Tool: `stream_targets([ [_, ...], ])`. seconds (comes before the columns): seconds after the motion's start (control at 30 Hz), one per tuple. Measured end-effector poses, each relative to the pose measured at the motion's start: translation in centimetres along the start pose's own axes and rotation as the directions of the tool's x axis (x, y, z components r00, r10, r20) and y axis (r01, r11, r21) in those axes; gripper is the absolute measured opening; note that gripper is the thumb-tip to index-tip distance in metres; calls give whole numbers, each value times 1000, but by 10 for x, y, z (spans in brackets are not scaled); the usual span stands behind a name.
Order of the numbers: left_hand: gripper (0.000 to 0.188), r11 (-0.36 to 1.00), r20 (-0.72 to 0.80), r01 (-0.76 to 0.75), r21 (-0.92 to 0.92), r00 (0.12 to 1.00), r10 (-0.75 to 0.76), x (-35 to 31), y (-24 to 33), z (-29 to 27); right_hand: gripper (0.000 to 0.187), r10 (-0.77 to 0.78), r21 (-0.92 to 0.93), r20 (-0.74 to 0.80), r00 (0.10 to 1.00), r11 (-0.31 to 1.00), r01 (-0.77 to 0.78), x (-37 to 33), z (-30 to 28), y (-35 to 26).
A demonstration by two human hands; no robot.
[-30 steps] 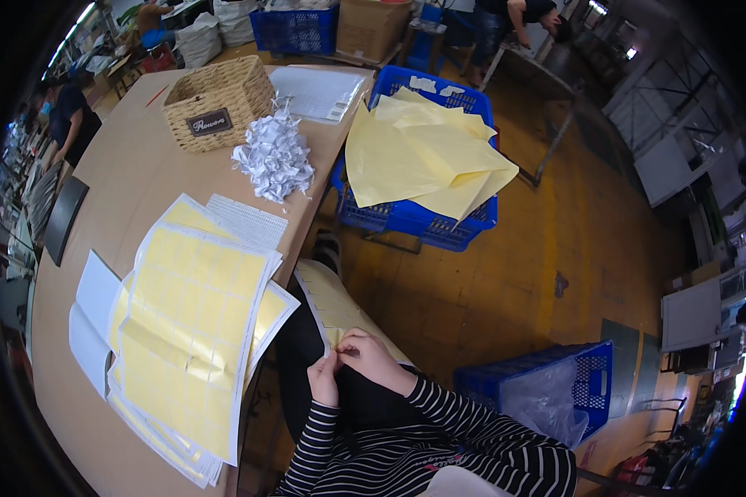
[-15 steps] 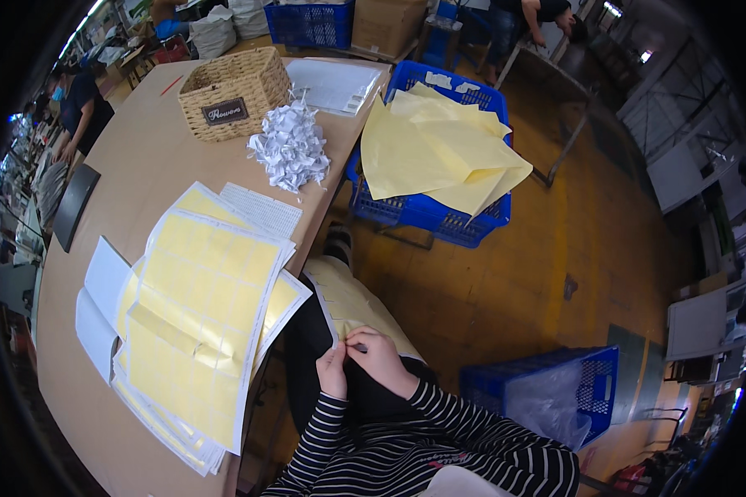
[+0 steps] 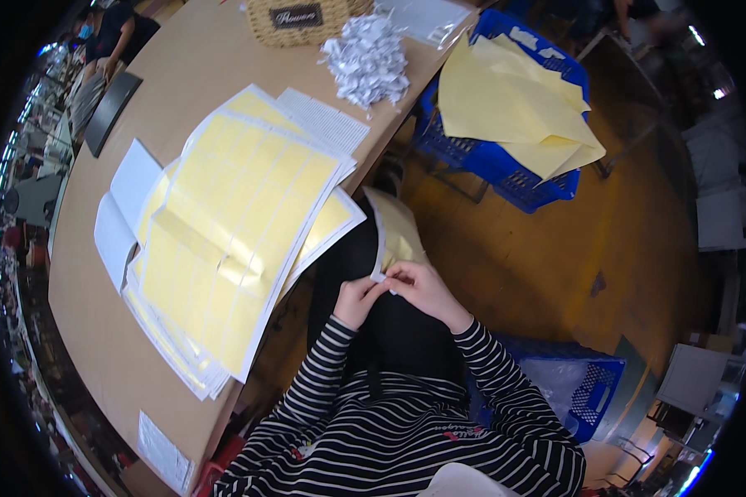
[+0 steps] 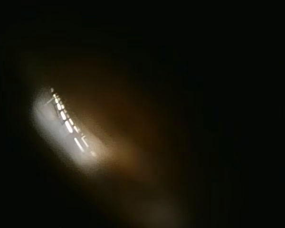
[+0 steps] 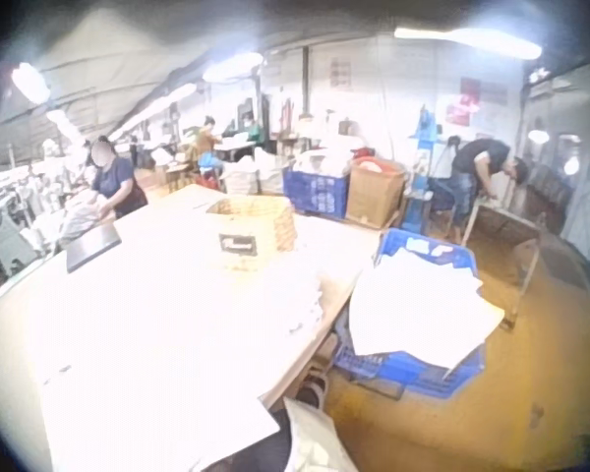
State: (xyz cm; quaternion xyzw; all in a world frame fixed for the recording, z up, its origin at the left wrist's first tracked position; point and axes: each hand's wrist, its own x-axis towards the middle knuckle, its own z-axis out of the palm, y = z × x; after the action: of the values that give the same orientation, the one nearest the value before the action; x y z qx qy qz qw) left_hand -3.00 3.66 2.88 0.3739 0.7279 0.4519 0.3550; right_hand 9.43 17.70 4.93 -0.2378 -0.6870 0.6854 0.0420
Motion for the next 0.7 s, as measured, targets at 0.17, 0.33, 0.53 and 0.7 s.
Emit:
stream_targets([
  [0.17,24,989,-87,-144,44,985,148,8,15,-1,13,27,202,-142,990,979,2,-2,1,-2],
  [0.33,31,967,-84,-249,53,964,253,10,24,-2,13,103,310,-101,990,948,-67,-1,-12,-6],
  [0.53,23,944,-136,-283,170,942,307,17,18,-6,12,117,302,-59,991,949,-94,3,-11,-12],
  [0.7,15,991,-194,-78,109,976,98,18,19,-6,18,-198,-159,-341,919,976,151,3,-14,-30],
])
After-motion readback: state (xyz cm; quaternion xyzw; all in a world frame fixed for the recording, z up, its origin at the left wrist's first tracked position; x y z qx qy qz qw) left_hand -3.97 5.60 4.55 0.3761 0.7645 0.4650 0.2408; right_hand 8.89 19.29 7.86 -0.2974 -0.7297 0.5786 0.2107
